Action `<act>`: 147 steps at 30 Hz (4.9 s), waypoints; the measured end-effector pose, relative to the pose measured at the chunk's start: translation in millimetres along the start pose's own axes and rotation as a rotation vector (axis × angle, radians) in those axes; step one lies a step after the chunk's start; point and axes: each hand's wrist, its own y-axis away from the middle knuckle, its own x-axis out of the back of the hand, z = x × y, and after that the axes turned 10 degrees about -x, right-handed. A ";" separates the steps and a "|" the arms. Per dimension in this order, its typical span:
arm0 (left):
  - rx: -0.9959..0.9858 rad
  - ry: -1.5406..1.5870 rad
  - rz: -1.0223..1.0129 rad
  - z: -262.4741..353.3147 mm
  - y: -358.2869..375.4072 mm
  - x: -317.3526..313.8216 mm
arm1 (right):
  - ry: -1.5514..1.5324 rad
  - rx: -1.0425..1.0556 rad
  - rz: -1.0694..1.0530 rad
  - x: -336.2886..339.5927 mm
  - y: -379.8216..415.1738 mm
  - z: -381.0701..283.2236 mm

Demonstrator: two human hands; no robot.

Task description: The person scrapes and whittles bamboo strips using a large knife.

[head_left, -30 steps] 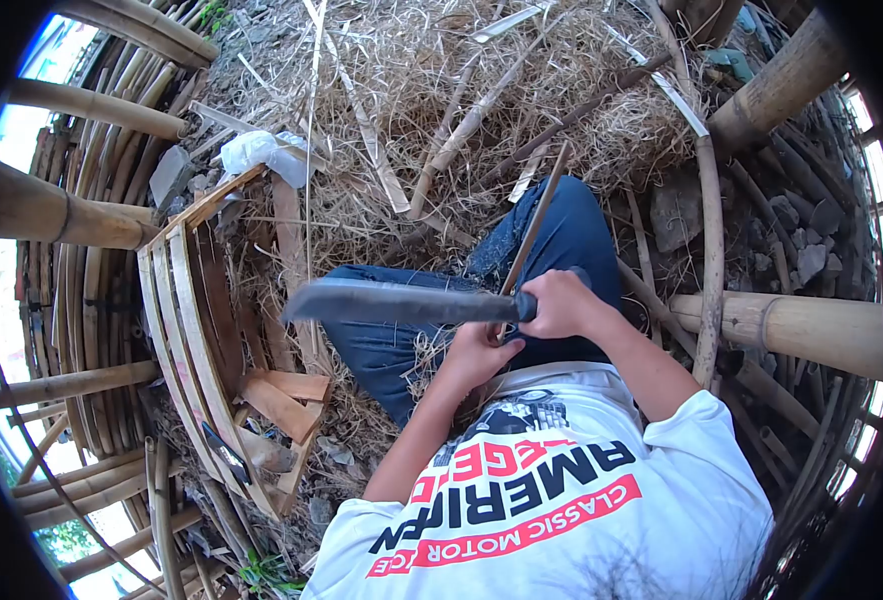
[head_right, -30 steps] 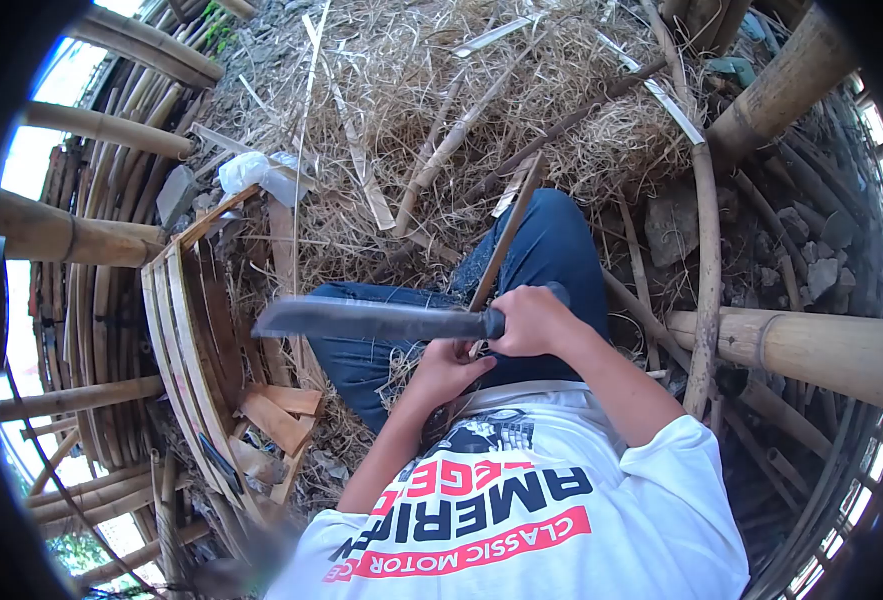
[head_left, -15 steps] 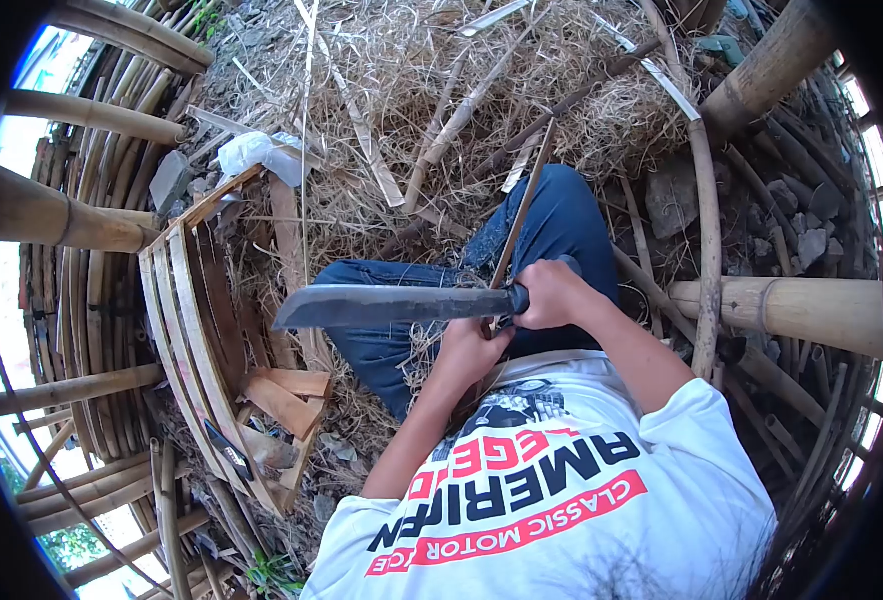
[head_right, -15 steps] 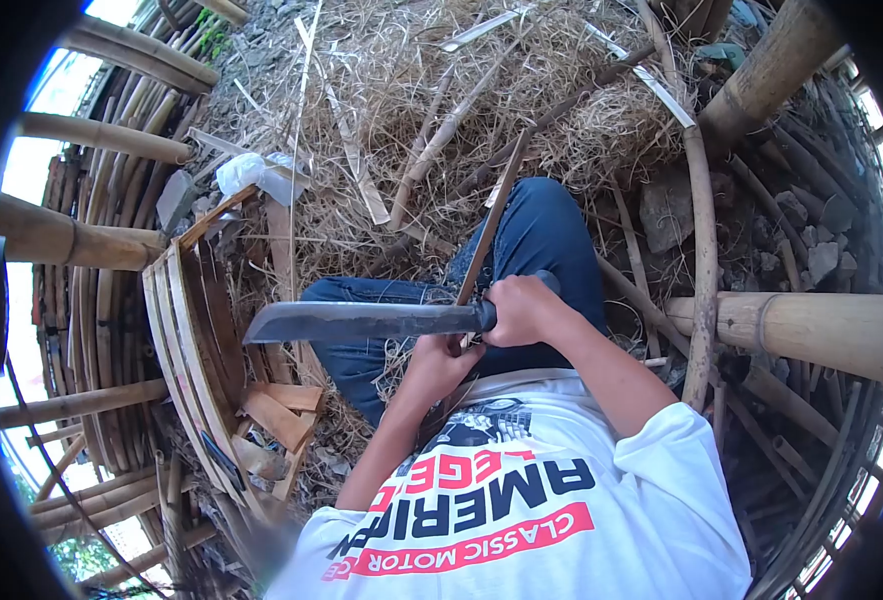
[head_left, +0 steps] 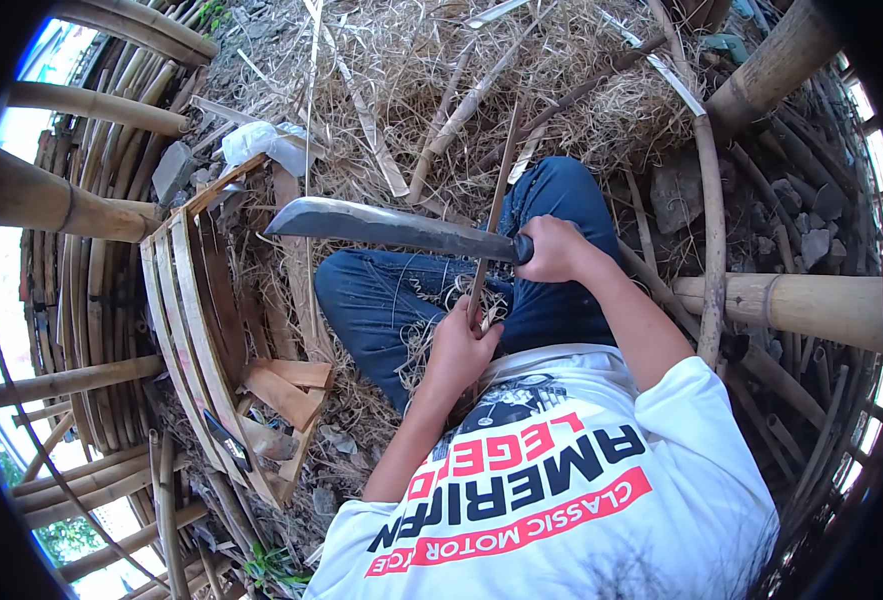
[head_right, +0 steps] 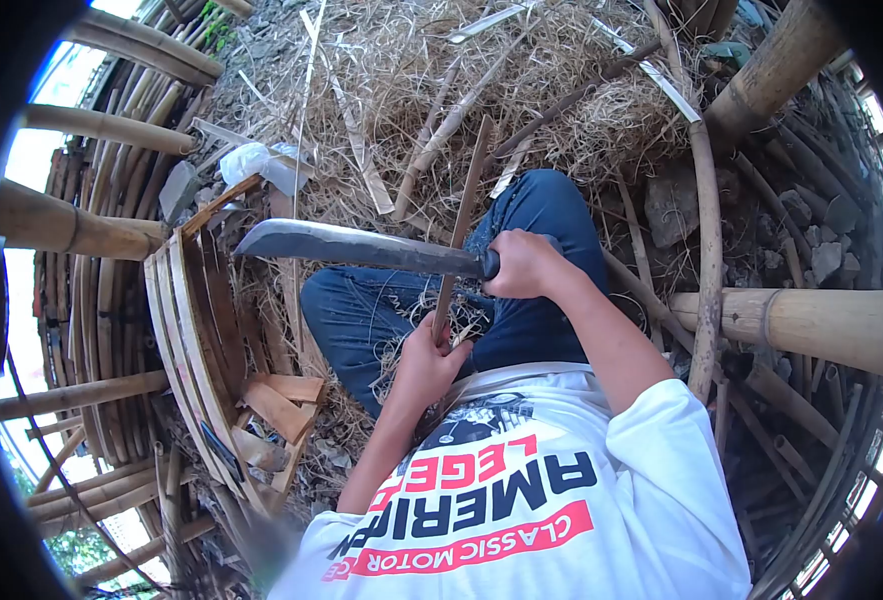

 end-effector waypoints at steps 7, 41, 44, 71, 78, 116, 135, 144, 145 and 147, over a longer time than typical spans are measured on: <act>0.034 0.028 0.011 -2.6 -2.5 2.0 | 0.007 -0.011 -0.021 0.3 -11.8 0.6; 0.136 0.031 0.007 -7.2 21.7 8.2 | -0.400 -0.146 0.130 32.7 -99.0 19.3; 0.072 0.036 0.007 3.4 27.6 11.1 | -0.561 -0.248 0.110 44.9 -118.6 35.2; 0.158 0.165 -0.075 -19.4 -26.9 16.4 | -0.433 -0.022 0.118 5.9 34.1 -8.8; 0.079 -0.038 0.024 -17.7 -19.3 0.5 | -0.278 0.051 0.050 -36.7 43.2 -36.4; 0.051 -0.104 -0.078 -24.5 15.3 -7.5 | -0.104 -0.382 0.132 37.0 -82.9 60.6; 0.142 -0.049 -0.009 -9.8 -0.2 7.7 | -0.371 -0.283 0.451 18.8 -56.8 76.9; 0.075 -0.190 0.007 -38.7 -25.9 -7.4 | -0.660 -0.222 0.289 -6.3 35.0 21.3; 0.020 -0.202 0.014 -42.9 -28.0 -12.9 | -0.619 -0.142 0.266 -11.7 39.1 15.4; 0.023 -0.203 -0.011 -46.9 -32.0 -20.2 | -0.462 -0.148 0.144 -17.3 45.5 -3.6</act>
